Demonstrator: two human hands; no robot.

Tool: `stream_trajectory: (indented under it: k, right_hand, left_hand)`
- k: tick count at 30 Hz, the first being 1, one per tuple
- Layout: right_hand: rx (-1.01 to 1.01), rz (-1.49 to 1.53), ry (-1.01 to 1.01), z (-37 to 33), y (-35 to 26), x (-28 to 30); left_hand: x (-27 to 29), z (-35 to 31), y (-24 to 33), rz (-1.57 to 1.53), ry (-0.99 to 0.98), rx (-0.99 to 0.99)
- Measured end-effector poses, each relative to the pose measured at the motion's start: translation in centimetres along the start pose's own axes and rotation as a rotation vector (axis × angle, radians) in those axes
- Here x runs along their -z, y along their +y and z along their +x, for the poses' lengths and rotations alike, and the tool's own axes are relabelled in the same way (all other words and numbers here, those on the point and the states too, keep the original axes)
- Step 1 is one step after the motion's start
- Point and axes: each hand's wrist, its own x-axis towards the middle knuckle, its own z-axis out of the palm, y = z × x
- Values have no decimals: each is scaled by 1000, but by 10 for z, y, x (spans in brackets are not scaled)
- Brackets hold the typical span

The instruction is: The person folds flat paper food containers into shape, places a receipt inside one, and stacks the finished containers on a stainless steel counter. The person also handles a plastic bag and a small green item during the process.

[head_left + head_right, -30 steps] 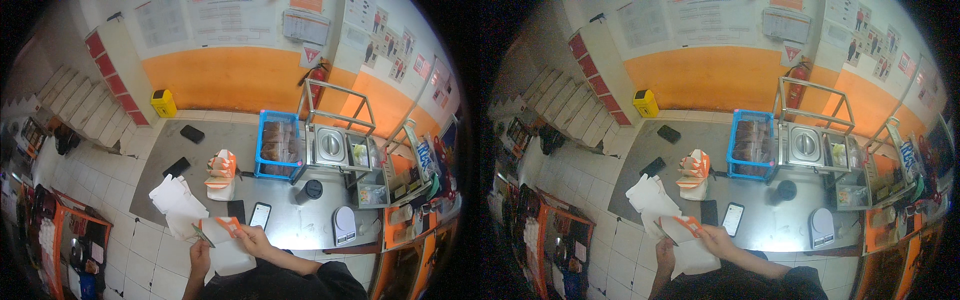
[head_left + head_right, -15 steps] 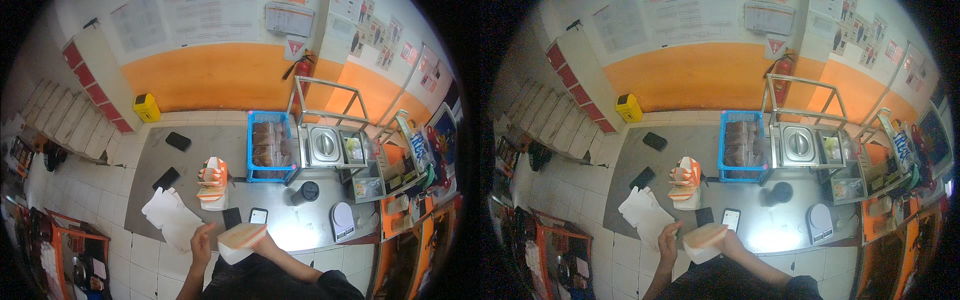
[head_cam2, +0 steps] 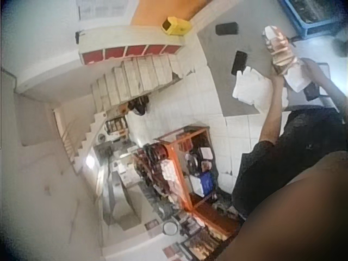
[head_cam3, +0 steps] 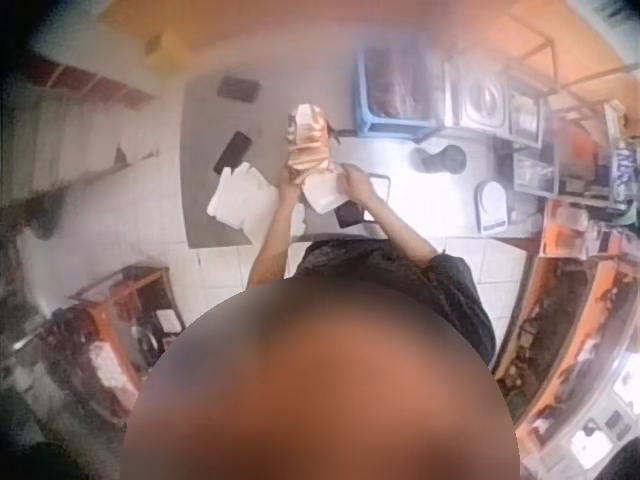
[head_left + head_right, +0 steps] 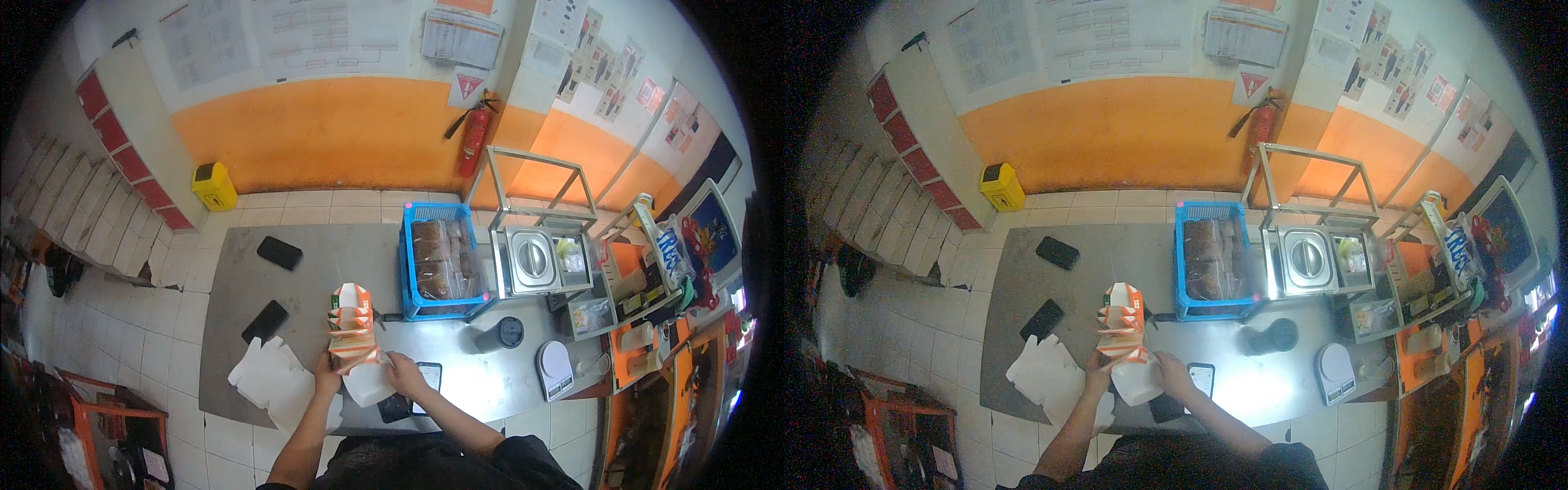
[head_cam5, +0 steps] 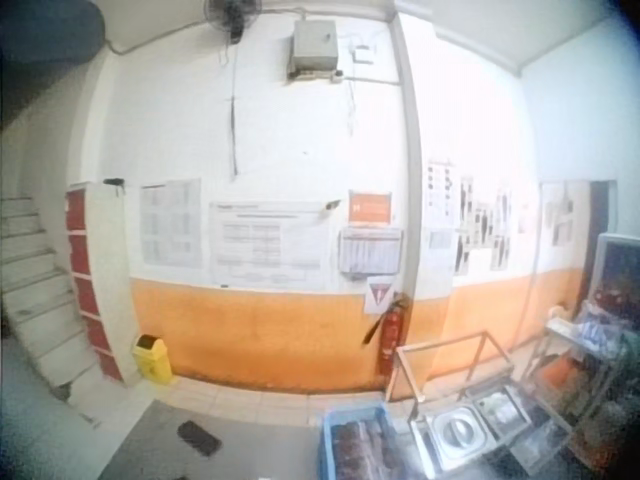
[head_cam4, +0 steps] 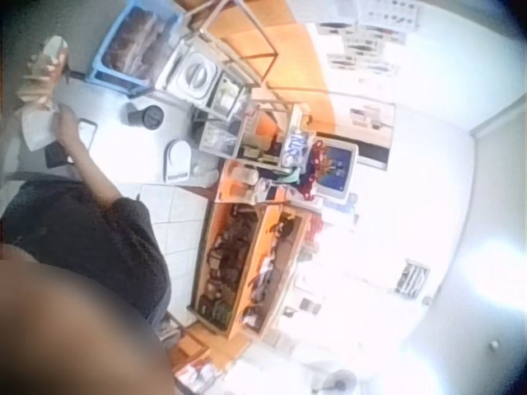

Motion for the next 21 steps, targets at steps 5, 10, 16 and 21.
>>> stream_trajectory:
  k: [5, 10, 16, 21]
  right_hand:
    - [-29, 96, 144, 27, -8, -29]
    - [252, -39, 471, 44, -1, -56]
    - [-26, -109, 244, 41, 5, -61]
    - [-300, -203, 162, 44, -7, -66]
  left_hand:
    - [-3, -7, -7, -530, 31, 109]
    - [1, -9, -1, 176, 101, -328]
    - [10, -18, 29, 306, 12, -133]
    - [13, -10, 24, 25, -30, -56]
